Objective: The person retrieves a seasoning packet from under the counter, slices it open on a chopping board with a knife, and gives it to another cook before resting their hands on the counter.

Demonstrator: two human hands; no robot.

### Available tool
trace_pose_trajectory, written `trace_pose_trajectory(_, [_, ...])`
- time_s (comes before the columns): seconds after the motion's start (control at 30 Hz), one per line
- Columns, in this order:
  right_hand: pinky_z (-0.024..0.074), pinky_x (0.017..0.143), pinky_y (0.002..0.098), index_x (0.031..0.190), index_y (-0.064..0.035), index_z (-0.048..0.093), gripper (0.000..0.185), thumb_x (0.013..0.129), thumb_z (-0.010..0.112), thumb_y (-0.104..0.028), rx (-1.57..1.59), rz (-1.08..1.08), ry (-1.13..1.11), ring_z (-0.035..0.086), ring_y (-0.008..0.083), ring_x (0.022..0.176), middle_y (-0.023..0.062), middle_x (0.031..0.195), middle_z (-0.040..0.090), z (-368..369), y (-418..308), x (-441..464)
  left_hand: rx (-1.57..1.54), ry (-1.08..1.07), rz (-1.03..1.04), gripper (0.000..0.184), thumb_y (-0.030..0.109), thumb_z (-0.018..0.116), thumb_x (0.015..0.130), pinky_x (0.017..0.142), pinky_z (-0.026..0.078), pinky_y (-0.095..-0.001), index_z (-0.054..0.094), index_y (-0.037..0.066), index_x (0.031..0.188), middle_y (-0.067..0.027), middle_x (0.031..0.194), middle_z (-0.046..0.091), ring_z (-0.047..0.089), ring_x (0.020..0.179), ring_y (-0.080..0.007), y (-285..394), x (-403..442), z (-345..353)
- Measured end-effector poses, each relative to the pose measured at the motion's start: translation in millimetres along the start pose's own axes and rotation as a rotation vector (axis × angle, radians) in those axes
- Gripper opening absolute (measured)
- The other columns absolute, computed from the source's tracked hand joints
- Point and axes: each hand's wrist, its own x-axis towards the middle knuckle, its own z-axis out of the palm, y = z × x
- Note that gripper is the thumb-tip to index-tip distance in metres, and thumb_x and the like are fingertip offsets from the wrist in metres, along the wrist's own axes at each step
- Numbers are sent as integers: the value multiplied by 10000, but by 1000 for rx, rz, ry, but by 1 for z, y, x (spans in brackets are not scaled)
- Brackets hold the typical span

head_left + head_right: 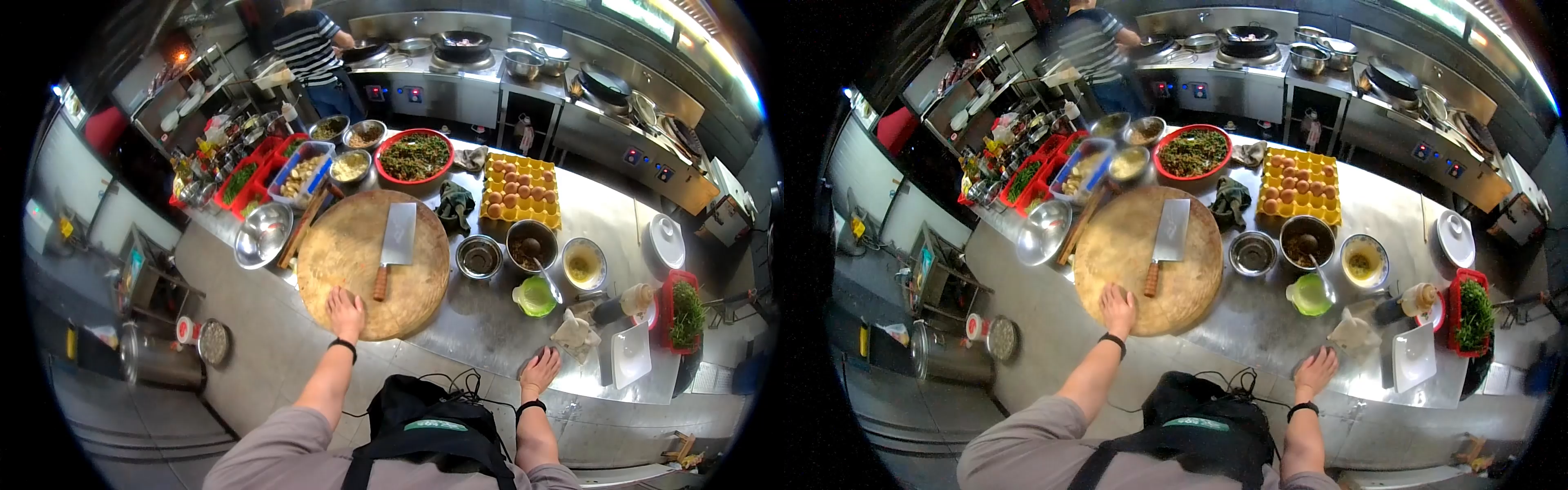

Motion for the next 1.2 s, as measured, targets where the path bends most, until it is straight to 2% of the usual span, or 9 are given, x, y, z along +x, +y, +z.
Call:
trace_pose_trajectory(0.1, [320,1179,523,1344,-73,540,457,905,630,-165,-3,1,-5,410,393,1371,162,1428,487,-1,-1,0,3,4,11,509,357,601,968,1201,274,-521,535,-10,1314,-181,1492,478,404,1418,-367,-1,0,1])
trace_pose_trajectory(0.17, [320,1180,544,1330,-48,552,450,904,624,-173,13,-4,0,426,423,1345,199,1421,498,-3,-2,1,4,14,18,509,357,603,967,1200,277,-524,536,-10,1312,-183,1491,479,404,1418,-367,-3,0,3])
trace_pose_trajectory(1.2, [328,1171,549,1318,-48,560,454,885,633,-167,5,-16,32,435,421,1331,195,1420,500,2,0,-1,12,-4,7,538,349,616,960,1200,280,-514,531,-26,1336,-183,1496,483,401,1430,-362,-2,1,0])
